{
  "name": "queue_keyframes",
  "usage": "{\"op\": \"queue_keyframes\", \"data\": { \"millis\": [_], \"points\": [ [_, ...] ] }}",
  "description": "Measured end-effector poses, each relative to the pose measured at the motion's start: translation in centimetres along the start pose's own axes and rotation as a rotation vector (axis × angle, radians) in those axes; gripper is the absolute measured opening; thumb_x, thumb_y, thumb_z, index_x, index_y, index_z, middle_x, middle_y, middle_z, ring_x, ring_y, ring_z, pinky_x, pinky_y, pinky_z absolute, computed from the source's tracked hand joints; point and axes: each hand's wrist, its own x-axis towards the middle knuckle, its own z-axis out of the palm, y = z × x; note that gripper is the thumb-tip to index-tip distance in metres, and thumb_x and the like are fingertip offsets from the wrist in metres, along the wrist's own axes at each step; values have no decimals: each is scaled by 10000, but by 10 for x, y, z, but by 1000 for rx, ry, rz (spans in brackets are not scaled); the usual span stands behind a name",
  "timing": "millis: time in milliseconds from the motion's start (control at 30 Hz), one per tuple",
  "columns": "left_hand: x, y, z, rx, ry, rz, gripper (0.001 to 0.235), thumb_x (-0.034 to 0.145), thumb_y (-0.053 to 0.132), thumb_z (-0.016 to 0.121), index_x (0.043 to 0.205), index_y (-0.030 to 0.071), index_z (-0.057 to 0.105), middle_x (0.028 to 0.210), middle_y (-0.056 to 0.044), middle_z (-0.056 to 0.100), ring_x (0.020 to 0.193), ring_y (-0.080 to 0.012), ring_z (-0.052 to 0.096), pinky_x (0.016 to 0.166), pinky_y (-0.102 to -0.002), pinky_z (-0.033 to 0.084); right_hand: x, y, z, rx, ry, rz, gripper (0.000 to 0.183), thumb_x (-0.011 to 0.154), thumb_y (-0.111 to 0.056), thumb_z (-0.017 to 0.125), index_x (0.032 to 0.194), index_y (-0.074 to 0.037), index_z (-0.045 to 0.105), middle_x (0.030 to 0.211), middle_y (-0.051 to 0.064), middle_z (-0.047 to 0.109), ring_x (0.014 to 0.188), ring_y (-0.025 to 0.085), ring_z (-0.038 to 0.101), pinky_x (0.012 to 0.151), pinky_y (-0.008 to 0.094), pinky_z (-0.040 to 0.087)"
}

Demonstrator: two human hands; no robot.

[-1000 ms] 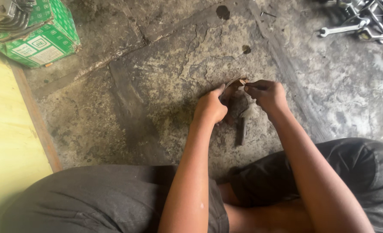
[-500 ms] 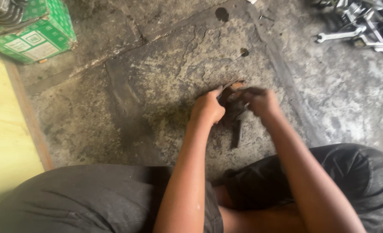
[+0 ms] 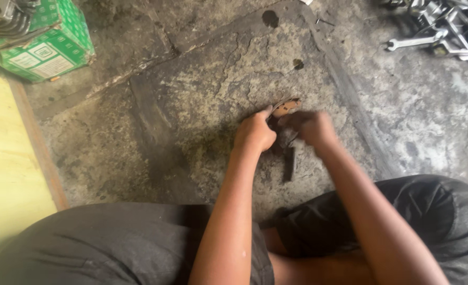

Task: The person sits on the floor and uses a metal file to scrape and clean a curved metal part. They then use a cloth to wipe the part and the floor, removing debris from the surface.

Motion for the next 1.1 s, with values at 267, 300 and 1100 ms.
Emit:
{"op": "queue_keyframes", "data": {
  "millis": [267,300,1100],
  "points": [
    [-8,12,-11,-26,-136,-136,811,842,-3,521,1552,368,393,1407,-111,627,1214,-296,687,1026,-411,549,-16,-14,7,-140,-21,-52,200,902,-221,781,1078,-132,817,909,75,792,668,180,658,666,370,558],
    [-8,10,-13,-32,-163,-161,827,841,-13,511,1560,375,385,1394,-124,643,1190,-295,713,1010,-412,567,-7,-15,-3,-78,8,-55,192,918,-202,771,1083,-113,812,898,87,790,675,165,658,660,374,556],
    [-1,-2,1,-44,-25,1,745,831,59,587,1517,322,464,1423,-122,603,1274,-321,598,1022,-422,518,-12,-13,3,-63,33,30,150,914,-213,785,1035,-128,809,869,85,796,679,202,648,636,395,543]
  ]
}}
